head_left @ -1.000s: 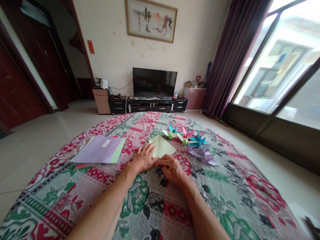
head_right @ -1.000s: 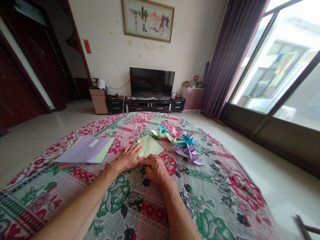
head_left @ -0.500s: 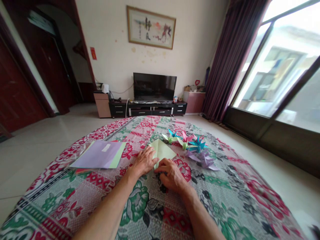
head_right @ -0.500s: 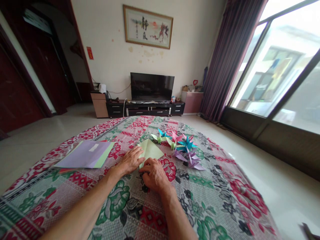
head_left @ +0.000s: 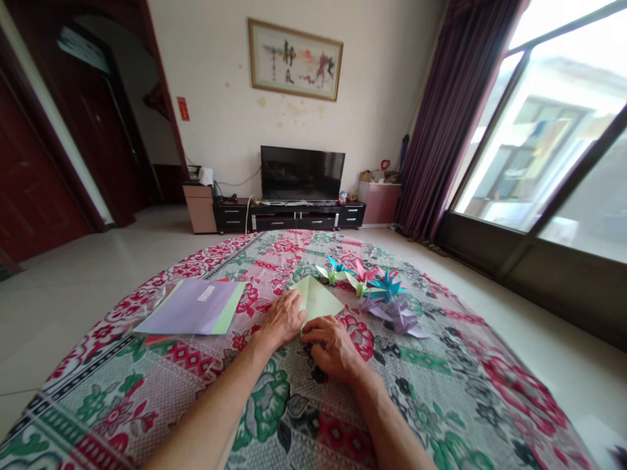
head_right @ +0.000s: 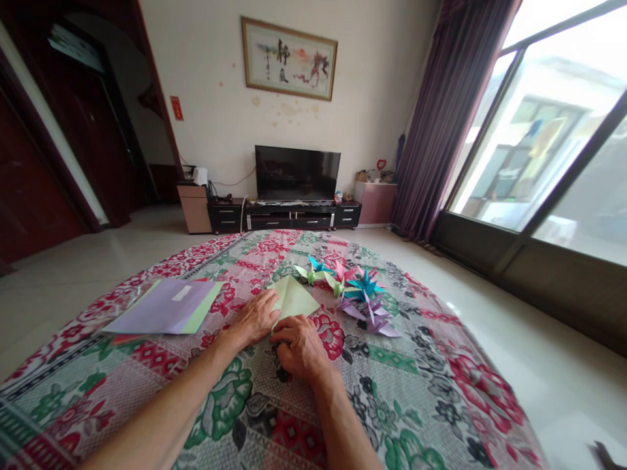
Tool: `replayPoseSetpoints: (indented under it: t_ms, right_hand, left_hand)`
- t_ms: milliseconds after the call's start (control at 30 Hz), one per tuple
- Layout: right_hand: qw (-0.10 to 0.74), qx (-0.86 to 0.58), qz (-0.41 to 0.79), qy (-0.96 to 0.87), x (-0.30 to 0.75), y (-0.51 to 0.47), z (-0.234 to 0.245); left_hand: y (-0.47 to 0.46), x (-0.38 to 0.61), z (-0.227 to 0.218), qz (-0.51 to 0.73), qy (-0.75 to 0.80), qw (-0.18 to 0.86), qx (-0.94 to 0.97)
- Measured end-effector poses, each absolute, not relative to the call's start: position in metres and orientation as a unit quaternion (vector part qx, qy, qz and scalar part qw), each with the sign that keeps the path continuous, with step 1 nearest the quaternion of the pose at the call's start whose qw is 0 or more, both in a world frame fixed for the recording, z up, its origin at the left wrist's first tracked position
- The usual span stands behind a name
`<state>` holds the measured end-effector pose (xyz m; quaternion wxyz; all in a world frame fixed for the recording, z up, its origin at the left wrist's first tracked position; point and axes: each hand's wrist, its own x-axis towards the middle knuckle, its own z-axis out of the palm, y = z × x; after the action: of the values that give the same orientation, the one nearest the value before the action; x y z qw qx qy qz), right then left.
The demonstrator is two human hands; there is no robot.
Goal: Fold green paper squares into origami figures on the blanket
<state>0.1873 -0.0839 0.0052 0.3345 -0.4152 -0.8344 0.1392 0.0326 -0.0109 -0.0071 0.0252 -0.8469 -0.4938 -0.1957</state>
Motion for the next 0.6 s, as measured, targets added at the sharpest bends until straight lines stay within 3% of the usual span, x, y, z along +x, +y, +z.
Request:
replayPoseSetpoints:
  t_ms: [600]
  right_hand:
    - [0.346, -0.417, 0.148, -0.827, 0.1872, -0.083, 0.0027]
  left_hand:
    - [-0.0071, 0.028, -0.0067, -0.159, -0.484, 0.026, -0.86]
